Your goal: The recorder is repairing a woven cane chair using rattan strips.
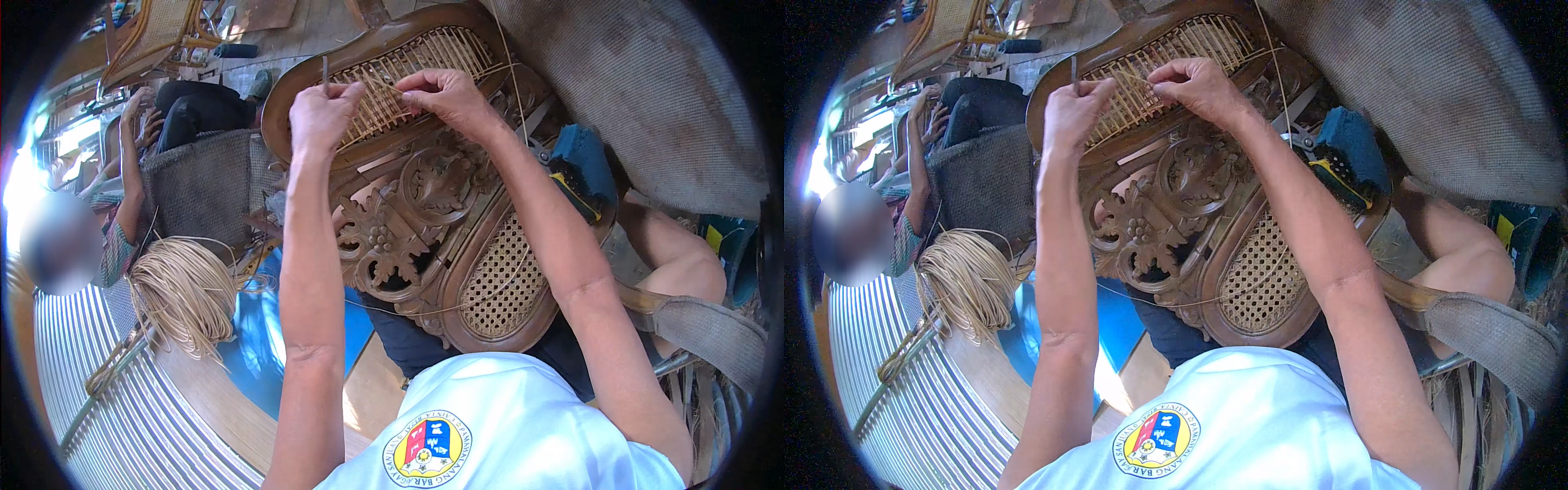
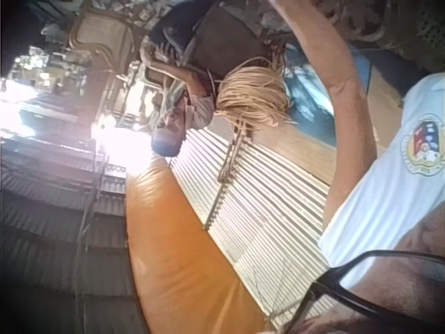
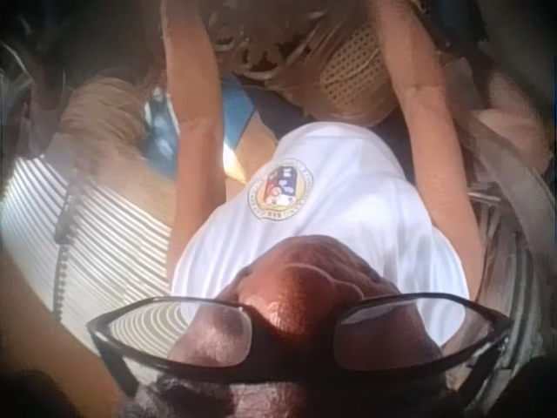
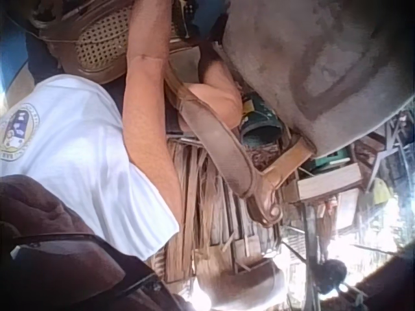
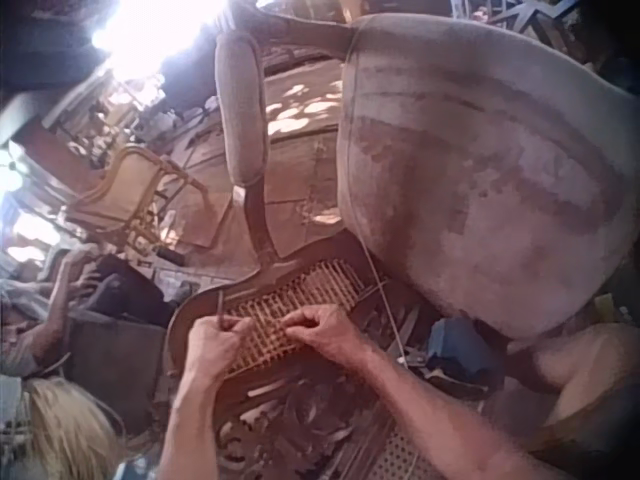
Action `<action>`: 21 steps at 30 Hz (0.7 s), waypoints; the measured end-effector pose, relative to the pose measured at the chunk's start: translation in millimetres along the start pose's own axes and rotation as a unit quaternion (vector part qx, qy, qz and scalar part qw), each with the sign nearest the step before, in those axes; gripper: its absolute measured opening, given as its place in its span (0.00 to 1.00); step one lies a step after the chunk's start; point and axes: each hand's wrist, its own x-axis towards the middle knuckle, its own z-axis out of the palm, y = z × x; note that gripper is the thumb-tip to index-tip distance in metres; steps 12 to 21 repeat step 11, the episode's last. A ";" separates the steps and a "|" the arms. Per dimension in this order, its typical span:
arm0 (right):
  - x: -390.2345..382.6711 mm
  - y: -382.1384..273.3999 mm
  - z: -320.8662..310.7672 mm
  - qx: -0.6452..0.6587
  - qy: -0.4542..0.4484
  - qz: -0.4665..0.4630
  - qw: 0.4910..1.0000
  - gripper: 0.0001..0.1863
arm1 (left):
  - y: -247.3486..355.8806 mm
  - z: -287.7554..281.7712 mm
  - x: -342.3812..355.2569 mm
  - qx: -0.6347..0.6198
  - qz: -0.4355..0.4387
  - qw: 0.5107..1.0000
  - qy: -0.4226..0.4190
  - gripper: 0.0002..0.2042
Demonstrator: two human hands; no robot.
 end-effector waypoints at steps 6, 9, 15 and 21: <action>1.4 5.5 2.0 -0.149 0.034 0.012 0.988 0.12 | 6.0 22.2 7.9 0.196 -0.035 0.980 -0.015 0.12; 3.2 3.5 4.6 -0.203 0.026 0.028 0.978 0.13 | 10.2 26.7 5.5 0.192 -0.015 0.981 -0.019 0.12; 3.6 2.0 5.5 -0.222 0.022 0.044 0.974 0.13 | 12.2 26.1 5.9 0.170 -0.045 0.984 -0.025 0.12; 3.6 2.0 5.5 -0.222 0.022 0.044 0.974 0.13 | 12.2 26.1 5.9 0.170 -0.045 0.984 -0.025 0.12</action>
